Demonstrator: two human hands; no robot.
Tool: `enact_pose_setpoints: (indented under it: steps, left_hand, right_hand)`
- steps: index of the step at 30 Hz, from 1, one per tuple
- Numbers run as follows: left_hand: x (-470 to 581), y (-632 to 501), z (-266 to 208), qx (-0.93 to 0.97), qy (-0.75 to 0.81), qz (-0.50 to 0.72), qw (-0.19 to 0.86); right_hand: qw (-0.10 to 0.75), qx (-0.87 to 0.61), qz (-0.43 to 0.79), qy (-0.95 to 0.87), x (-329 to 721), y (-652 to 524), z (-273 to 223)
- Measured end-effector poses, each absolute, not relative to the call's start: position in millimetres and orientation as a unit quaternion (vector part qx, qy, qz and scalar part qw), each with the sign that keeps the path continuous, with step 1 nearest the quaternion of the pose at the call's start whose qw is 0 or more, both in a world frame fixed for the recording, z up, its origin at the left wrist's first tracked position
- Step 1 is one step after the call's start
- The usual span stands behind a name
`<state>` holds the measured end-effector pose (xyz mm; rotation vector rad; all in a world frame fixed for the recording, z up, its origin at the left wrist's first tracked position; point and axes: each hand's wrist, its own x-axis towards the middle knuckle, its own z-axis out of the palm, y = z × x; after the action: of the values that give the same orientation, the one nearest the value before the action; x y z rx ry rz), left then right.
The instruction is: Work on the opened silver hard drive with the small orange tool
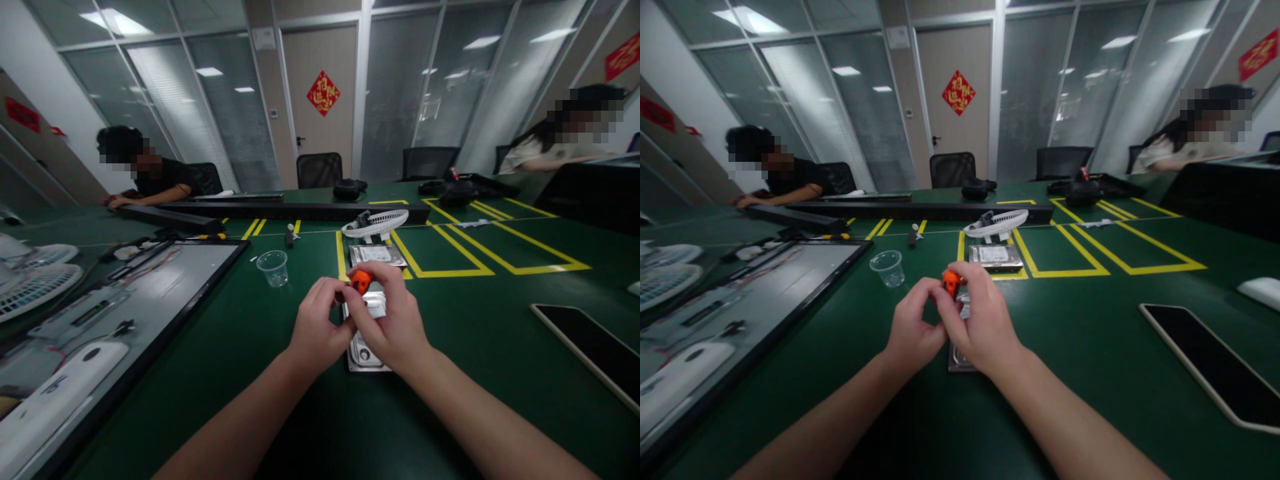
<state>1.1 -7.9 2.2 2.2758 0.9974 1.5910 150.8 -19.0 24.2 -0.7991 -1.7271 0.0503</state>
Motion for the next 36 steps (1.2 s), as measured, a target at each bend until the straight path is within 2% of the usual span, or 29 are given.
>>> enact_pose_setpoints:
  steps: [8, 16, 24, 30, 36]
  left_hand:
    - [2.2, -9.7, 6.8, 0.782, 0.327, 0.521, 0.096]
    - [0.9, -7.7, 3.5, 0.774, 0.329, 0.532, 0.097]
    - [1.0, -9.1, 6.8, 0.777, 0.335, 0.526, 0.09]
    - [0.2, -7.5, 3.1, 0.763, 0.334, 0.548, 0.08]
    - [1.9, -9.4, 6.3, 0.778, 0.327, 0.527, 0.099]
  right_hand:
    - [0.555, -0.312, 0.023, -0.771, 151.9, -19.8, 28.2]
    - [0.577, -0.344, 0.019, -0.74, 150.7, -18.8, 26.5]
    - [0.557, -0.312, 0.025, -0.77, 152.8, -19.6, 28.3]
    - [0.583, -0.341, 0.006, -0.738, 151.2, -18.6, 26.3]
    - [0.561, -0.32, 0.036, -0.762, 152.4, -19.6, 26.8]
